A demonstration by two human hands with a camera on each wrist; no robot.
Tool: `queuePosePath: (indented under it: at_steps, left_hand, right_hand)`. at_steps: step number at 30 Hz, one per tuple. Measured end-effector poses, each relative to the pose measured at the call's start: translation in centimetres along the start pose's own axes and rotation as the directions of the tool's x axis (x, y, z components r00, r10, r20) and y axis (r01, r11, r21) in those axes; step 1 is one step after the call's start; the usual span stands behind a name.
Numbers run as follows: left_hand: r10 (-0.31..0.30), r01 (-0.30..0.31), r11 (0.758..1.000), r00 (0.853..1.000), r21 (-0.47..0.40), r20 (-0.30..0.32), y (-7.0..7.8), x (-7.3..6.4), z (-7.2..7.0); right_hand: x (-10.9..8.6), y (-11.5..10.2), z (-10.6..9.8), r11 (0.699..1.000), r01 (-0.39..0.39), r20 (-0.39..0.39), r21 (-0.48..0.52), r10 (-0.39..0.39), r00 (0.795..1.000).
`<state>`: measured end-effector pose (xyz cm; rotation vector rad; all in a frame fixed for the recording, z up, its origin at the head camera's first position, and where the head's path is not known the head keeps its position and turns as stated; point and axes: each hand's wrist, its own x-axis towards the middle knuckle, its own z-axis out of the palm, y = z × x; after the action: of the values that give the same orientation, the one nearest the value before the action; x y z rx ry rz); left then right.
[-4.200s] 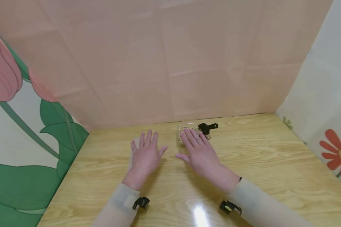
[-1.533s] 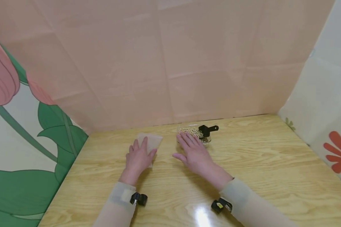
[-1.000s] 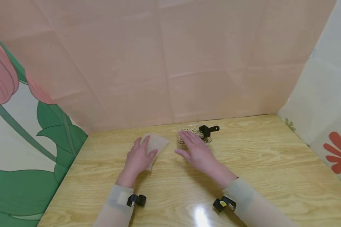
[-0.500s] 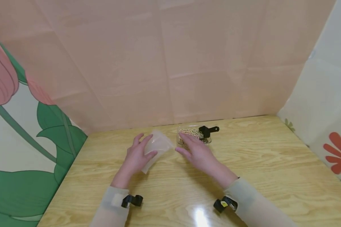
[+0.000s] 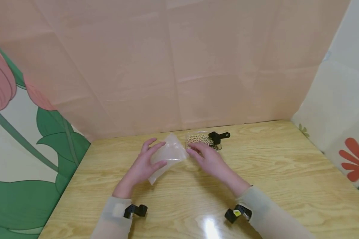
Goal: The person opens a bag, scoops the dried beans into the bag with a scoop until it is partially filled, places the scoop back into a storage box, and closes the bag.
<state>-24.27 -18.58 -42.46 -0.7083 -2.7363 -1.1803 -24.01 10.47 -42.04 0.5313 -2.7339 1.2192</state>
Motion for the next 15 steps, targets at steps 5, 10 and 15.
queuePosePath:
  at_steps: [5, 10, 15]
  left_hand:
    - [0.049, -0.048, 0.998, 0.998, -0.027, 0.028, 0.24, -0.03, 0.1]
    - [0.083, -0.081, 0.996, 0.995, -0.048, 0.046, 0.31, -0.07, 0.16]
    - [0.126, -0.123, 0.991, 0.991, -0.059, 0.047, 0.29, -0.07, 0.18]
  right_hand:
    - [-0.17, -0.3, -0.1, 1.0, -0.016, -0.019, -0.015, 0.016, 1.0]
    - [-0.3, -0.69, -0.18, 0.998, -0.064, 0.021, 0.01, 0.064, 0.998]
    - [-0.2, -0.64, -0.18, 0.993, -0.095, 0.107, 0.075, 0.087, 0.99]
